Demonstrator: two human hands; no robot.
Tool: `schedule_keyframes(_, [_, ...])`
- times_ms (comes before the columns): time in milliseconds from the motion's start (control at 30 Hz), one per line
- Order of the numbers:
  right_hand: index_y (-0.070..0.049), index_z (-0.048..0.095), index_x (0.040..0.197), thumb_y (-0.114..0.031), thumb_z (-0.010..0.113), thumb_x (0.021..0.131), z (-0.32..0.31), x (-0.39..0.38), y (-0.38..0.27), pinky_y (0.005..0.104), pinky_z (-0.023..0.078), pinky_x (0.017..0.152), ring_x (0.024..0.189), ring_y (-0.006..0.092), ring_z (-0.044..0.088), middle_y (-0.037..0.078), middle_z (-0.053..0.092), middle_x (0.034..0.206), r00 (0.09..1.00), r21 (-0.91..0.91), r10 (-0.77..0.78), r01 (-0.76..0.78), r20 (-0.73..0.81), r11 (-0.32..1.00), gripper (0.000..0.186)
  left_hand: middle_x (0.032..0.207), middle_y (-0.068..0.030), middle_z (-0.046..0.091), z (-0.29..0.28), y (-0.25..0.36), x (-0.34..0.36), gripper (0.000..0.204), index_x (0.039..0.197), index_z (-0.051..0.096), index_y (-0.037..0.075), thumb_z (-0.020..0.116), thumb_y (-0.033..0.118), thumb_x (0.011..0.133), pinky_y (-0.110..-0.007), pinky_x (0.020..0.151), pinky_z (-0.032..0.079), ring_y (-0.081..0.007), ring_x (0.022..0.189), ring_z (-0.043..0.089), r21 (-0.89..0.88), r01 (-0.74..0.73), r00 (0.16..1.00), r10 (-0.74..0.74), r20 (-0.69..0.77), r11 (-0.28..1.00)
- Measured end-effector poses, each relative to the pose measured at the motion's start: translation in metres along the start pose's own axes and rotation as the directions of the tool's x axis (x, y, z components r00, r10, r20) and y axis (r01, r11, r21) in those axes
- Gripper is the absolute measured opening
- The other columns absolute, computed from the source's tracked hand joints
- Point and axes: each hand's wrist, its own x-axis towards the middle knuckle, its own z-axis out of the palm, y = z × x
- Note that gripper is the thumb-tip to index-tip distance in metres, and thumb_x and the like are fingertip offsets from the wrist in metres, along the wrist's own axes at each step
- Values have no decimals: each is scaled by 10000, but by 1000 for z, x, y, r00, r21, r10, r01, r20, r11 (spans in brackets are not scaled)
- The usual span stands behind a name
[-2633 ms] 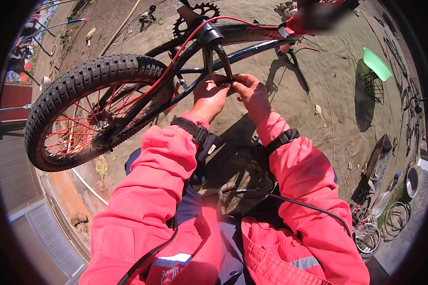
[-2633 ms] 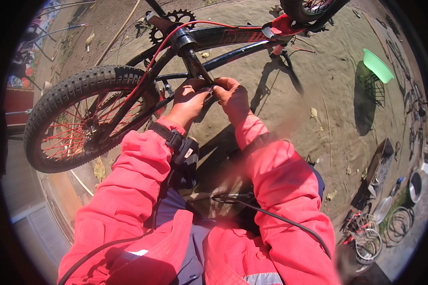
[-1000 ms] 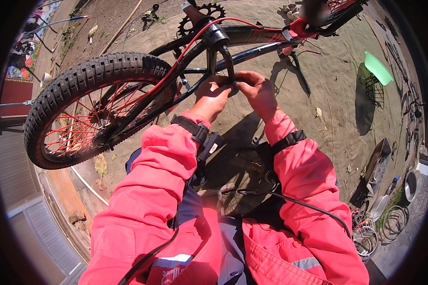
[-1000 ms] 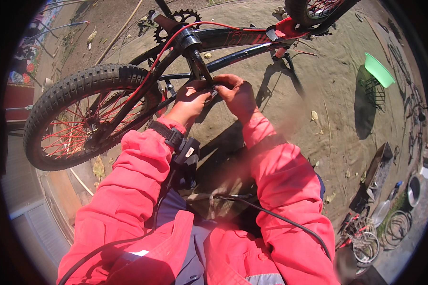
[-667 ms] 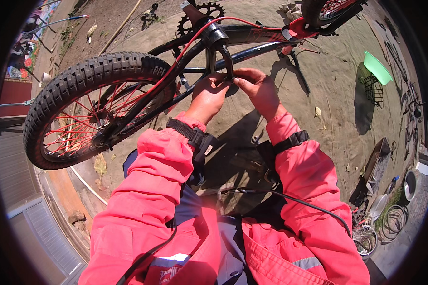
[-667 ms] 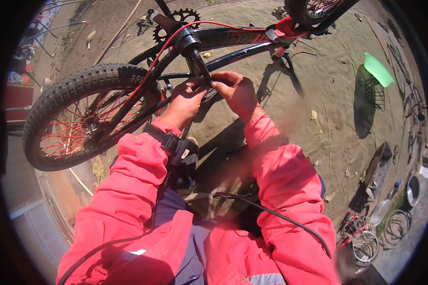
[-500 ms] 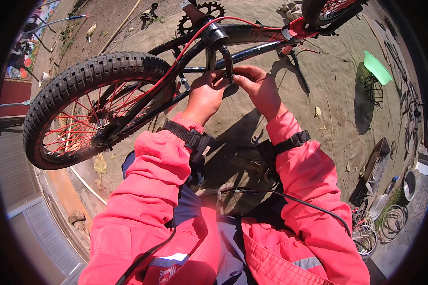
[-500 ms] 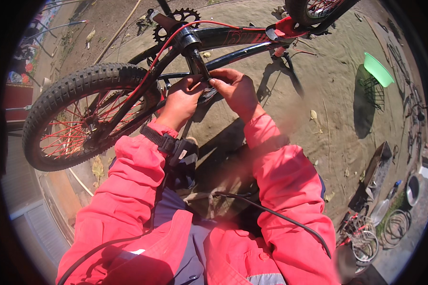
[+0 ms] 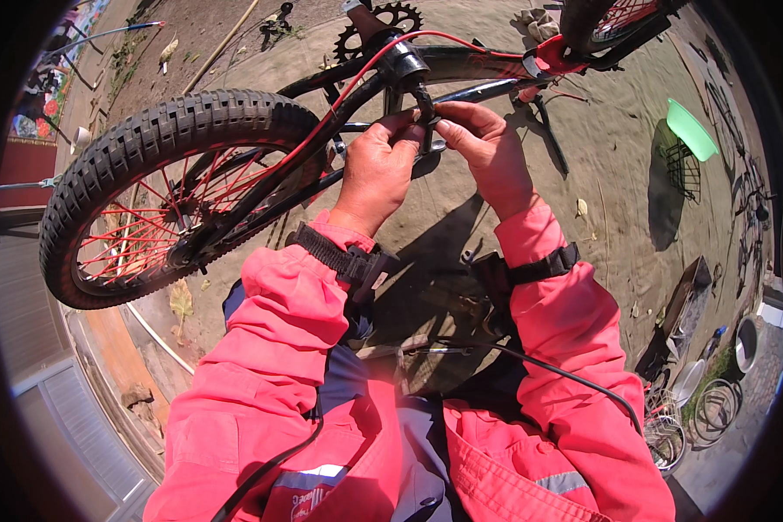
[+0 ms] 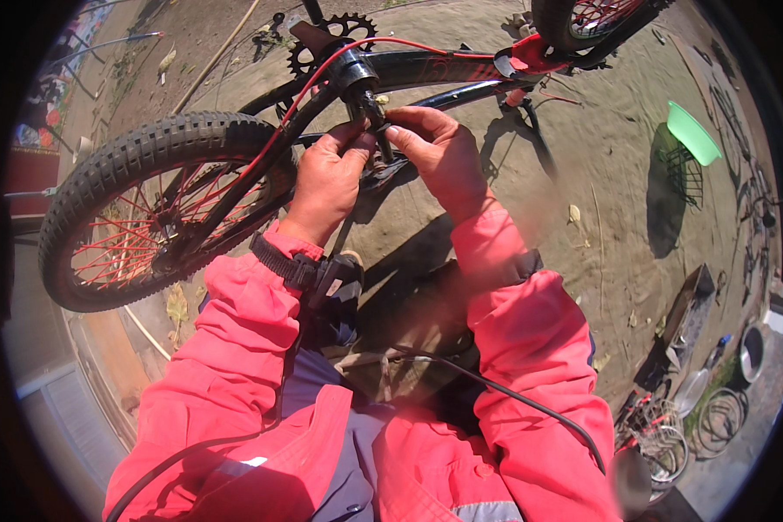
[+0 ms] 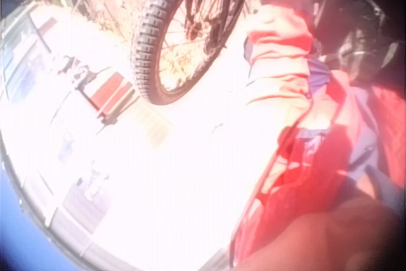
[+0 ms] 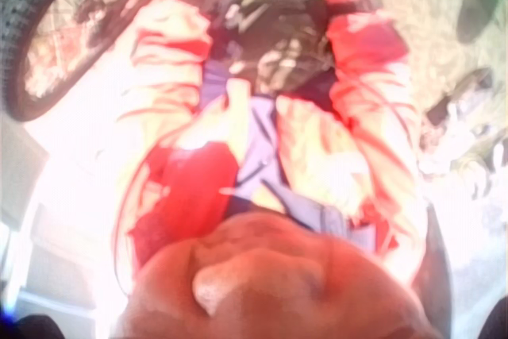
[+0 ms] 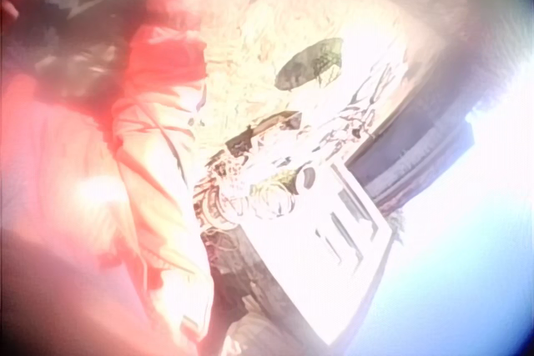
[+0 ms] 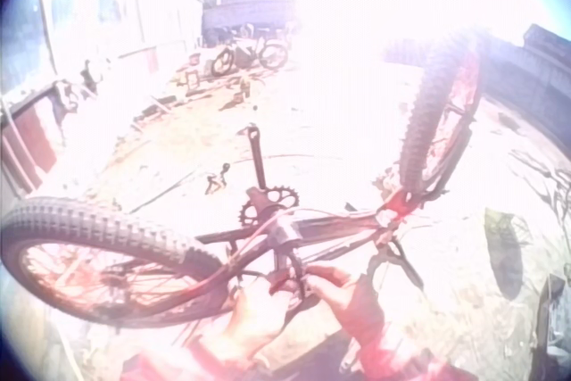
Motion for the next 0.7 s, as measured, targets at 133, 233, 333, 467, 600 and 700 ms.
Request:
schedule_keyframes(133, [34, 707, 1263, -45, 743, 977, 2, 2, -7, 250, 540, 937, 1035, 108, 673, 66, 745, 1155, 1000, 36, -10, 11, -5, 999, 299, 1004, -61, 769, 0, 4, 0, 256, 1244, 730, 25, 671, 164, 1036, -292, 805, 548, -97, 888, 654, -31, -23, 1000, 23, -8, 999])
schedule_keyframes(233, [29, 702, 1278, -46, 744, 976, 4, 3, -12, 249, 533, 947, 1047, 106, 669, 62, 743, 1170, 1000, 86, -13, 12, 14, 996, 313, 1007, -51, 766, 1, 8, -1, 248, 1236, 726, 17, 672, 169, 1048, -284, 803, 549, -91, 890, 652, -53, -56, 998, 55, -22, 997])
schedule_keyframes(333, [27, 697, 1290, -57, 742, 980, 6, 3, -16, 254, 529, 952, 1050, 103, 668, 59, 741, 1176, 999, 77, -33, 32, 13, 996, 324, 1013, -37, 765, 3, 12, -1, 246, 1233, 725, 13, 669, 175, 1057, -274, 801, 548, -79, 891, 647, -89, -67, 997, 65, -32, 994])
schedule_keyframes(467, [25, 698, 1291, -81, 748, 981, 10, 5, -19, 256, 525, 950, 1048, 97, 665, 52, 743, 1172, 999, 84, -47, 46, 10, 995, 331, 1018, -22, 765, 4, 14, 0, 244, 1235, 727, 16, 665, 175, 1061, -265, 792, 543, -67, 889, 642, -130, -65, 997, 61, -37, 989])
schedule_keyframes(600, [18, 716, 1266, -111, 747, 988, 14, 5, -23, 246, 520, 912, 1005, 89, 661, 41, 749, 1125, 999, 41, -37, 39, -33, 998, 308, 984, -23, 762, 4, 15, 1, 227, 1197, 729, 6, 666, 176, 1060, -261, 770, 535, -68, 863, 641, -119, -68, 997, 62, -55, 991])
schedule_keyframes(700, [9, 743, 1221, -131, 740, 997, 17, 7, -25, 243, 517, 884, 964, 84, 658, 29, 755, 1061, 997, -2, -23, 23, -68, 1000, 264, 946, -27, 759, 4, 17, 3, 222, 1156, 729, -5, 671, 184, 1057, -262, 748, 531, -71, 833, 642, -119, -64, 995, 55, -79, 991])
